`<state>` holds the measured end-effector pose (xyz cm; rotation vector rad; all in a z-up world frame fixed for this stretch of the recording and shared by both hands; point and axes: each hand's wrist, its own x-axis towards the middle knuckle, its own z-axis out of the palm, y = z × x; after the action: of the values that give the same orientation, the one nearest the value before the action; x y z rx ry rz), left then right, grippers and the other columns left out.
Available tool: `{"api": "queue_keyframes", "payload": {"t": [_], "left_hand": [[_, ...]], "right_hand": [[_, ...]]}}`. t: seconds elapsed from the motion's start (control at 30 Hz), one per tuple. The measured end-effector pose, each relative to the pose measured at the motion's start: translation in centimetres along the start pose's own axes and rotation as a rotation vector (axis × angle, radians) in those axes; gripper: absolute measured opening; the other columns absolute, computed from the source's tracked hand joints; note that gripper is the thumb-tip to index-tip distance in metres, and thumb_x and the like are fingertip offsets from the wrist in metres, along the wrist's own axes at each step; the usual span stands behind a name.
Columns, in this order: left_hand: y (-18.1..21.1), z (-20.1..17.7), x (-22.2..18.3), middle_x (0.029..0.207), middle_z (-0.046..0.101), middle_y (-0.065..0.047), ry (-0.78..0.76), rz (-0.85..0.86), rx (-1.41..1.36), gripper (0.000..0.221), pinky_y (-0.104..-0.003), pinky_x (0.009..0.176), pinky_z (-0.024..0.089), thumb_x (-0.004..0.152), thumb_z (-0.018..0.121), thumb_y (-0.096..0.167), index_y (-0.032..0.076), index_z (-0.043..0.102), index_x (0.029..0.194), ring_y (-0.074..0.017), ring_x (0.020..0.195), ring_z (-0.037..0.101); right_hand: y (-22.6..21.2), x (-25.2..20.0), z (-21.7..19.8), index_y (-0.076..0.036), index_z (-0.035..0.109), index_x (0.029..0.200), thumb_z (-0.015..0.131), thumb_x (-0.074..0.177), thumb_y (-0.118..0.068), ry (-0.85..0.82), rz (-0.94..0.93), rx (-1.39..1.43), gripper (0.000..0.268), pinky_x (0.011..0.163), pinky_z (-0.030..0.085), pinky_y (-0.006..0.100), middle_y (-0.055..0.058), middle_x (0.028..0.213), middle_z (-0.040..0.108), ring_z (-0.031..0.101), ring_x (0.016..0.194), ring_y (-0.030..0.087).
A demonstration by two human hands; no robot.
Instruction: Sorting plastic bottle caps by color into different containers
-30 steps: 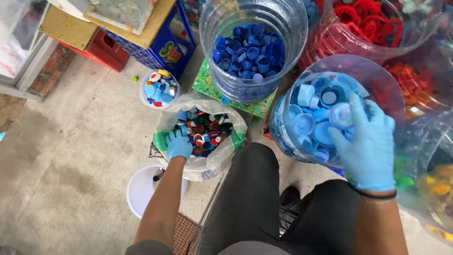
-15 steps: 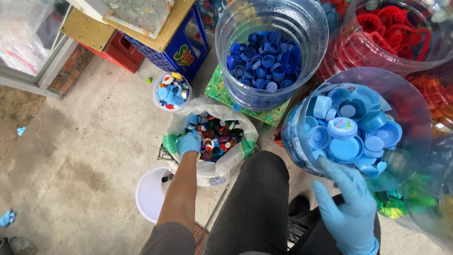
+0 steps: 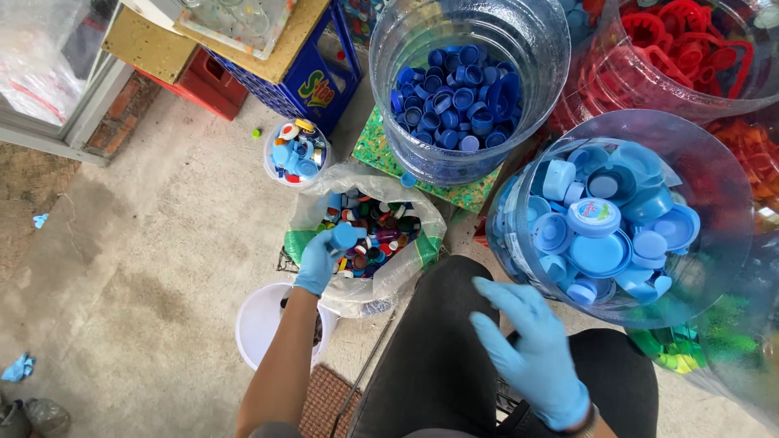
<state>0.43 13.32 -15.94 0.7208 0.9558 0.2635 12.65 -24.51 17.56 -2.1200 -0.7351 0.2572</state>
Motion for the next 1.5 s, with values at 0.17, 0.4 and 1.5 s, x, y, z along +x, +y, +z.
{"api": "queue_keyframes", "payload": {"t": [0.17, 0.4, 1.5], "left_hand": [[2.7, 4.5, -6.2, 0.135, 0.055, -0.021, -0.124, -0.129, -0.189, 0.04, -0.053, 0.101, 0.05, 0.098, 0.049, 0.017, -0.002, 0.053, 0.133, -0.0324, 0.12, 0.055], [3.0, 10.5, -13.0, 0.127, 0.063, -0.013, -0.122, 0.947, 1.089, 0.006, -0.04, 0.103, 0.052, 0.091, 0.068, 0.003, 0.005, 0.064, 0.093, -0.0338, 0.125, 0.059], [4.6, 19.6, -18.0, 0.153, 0.049, -0.023, -0.486, -0.125, -0.609, 0.074, -0.05, 0.106, 0.049, 0.104, 0.046, 0.052, 0.004, 0.035, 0.159, -0.0366, 0.13, 0.058]], "right_hand": [[1.2, 3.3, 6.4, -0.015, 0.067, 0.132, 0.074, 0.082, -0.024, -0.259, 0.071, 0.121, 0.051, 0.078, 0.057, 0.031, 0.004, 0.125, 0.069, 0.071, 0.091, 0.018], [-0.2, 9.4, 15.6, -0.004, 0.039, 0.158, 0.065, 0.099, -0.04, -0.469, 0.75, 1.016, 0.073, 0.106, 0.049, 0.054, 0.033, 0.155, 0.039, 0.05, 0.135, 0.048], [1.0, 6.1, 11.2, -0.015, 0.058, 0.146, 0.071, 0.094, -0.015, 0.006, -0.136, 0.333, 0.054, 0.103, 0.051, 0.049, 0.019, 0.141, 0.055, 0.058, 0.128, 0.042]]}}
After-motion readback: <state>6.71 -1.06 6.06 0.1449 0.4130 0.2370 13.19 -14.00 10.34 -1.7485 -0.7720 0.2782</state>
